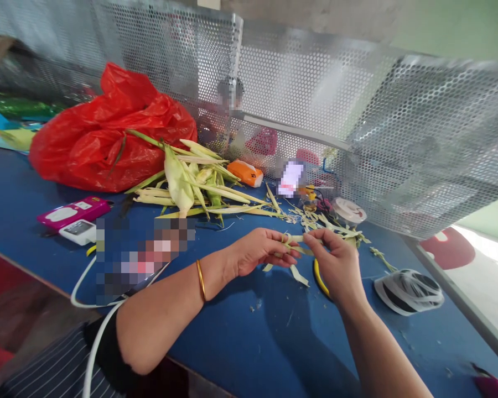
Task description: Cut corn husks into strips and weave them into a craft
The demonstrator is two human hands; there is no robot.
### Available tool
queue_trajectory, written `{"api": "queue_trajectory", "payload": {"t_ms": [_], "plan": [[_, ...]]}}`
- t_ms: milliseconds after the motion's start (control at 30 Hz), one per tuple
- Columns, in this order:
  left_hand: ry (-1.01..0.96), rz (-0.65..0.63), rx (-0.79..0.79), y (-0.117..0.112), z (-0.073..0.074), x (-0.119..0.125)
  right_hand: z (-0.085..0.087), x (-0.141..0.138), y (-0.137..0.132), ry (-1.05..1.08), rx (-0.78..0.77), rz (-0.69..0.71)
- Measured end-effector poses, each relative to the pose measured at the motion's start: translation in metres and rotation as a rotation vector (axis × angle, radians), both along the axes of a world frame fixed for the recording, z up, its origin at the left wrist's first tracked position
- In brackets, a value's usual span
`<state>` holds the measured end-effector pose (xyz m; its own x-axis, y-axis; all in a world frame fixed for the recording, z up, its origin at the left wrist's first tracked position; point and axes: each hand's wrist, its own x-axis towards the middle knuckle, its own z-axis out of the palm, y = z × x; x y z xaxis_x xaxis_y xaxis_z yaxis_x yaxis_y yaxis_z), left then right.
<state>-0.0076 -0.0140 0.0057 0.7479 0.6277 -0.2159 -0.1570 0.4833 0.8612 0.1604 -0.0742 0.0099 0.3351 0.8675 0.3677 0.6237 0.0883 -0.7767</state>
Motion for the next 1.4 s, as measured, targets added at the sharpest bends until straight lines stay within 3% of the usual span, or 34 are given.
{"api": "queue_trajectory", "payload": {"t_ms": [267,467,1400], "plan": [[0.015,-0.002,0.029,-0.001,0.001,-0.001,-0.005,0.003,0.003,0.184,-0.055,0.021],[0.032,-0.026,0.068,-0.001,-0.007,0.002,-0.01,0.001,0.005,0.284,-0.097,0.128],[0.061,-0.178,0.075,-0.001,-0.009,-0.001,-0.009,0.004,0.005,0.232,-0.119,0.114]]}}
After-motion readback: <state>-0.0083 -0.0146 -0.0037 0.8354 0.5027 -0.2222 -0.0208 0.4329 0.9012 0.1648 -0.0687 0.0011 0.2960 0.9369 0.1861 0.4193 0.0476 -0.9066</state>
